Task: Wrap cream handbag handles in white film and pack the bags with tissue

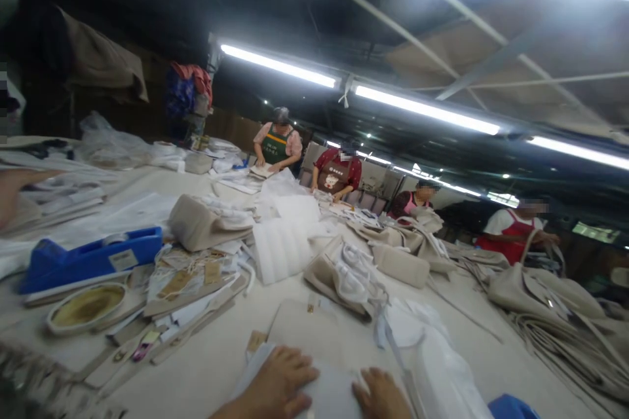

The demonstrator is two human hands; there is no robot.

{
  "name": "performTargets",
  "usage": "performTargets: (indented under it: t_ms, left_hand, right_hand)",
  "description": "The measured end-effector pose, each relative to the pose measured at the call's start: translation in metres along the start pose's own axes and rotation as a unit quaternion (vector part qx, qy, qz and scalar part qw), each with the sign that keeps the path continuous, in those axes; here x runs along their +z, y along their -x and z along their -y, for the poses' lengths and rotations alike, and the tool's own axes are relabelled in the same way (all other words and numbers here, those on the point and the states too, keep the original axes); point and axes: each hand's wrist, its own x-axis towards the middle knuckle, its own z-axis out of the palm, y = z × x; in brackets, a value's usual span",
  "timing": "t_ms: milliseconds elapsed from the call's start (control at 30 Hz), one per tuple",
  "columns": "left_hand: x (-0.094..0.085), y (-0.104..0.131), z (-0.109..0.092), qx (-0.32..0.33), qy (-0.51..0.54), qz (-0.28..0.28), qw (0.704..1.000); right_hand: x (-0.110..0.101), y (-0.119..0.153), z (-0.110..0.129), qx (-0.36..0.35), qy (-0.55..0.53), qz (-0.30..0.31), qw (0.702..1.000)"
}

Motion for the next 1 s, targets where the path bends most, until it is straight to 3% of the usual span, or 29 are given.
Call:
performTargets:
  t_ms: [33, 100, 200, 300, 467, 667, 1000]
  left_hand:
    - [-0.007, 0.004, -0.007, -0.01, 0.012, 0.0, 1.0]
    - [-0.019, 0.008, -0.018, -0.016, 0.017, 0.017, 1.0]
    - [-0.026, 0.004, -0.022, -0.016, 0.012, 0.029, 0.999]
    - [-0.025, 0.001, -0.02, -0.009, 0.007, 0.029, 1.0]
    - [-0.026, 0.004, -0.023, -0.008, 0.002, 0.023, 1.0]
    - [-0.025, 0.005, -0.024, -0.015, -0.006, -0.008, 1.0]
    - [-0.029, 0.004, -0.027, 0.0, 0.017, 0.03, 0.999]
  right_hand:
    - [-0.018, 0.001, 0.009, 0.012, -0.018, -0.037, 0.999]
    - [-0.049, -0.005, 0.034, -0.004, -0.111, -0.053, 0.992]
    - [-0.067, -0.023, 0.072, -0.004, -0.271, 0.031, 0.962]
    - [-0.052, -0.022, 0.098, 0.03, -0.335, 0.096, 0.937]
    - [-0.022, -0.001, 0.1, 0.033, -0.319, 0.091, 0.943]
    - [-0.028, 0.002, 0.098, 0.034, -0.333, 0.118, 0.935]
    - [-0.022, 0.001, 0.101, 0.045, -0.325, 0.13, 0.935]
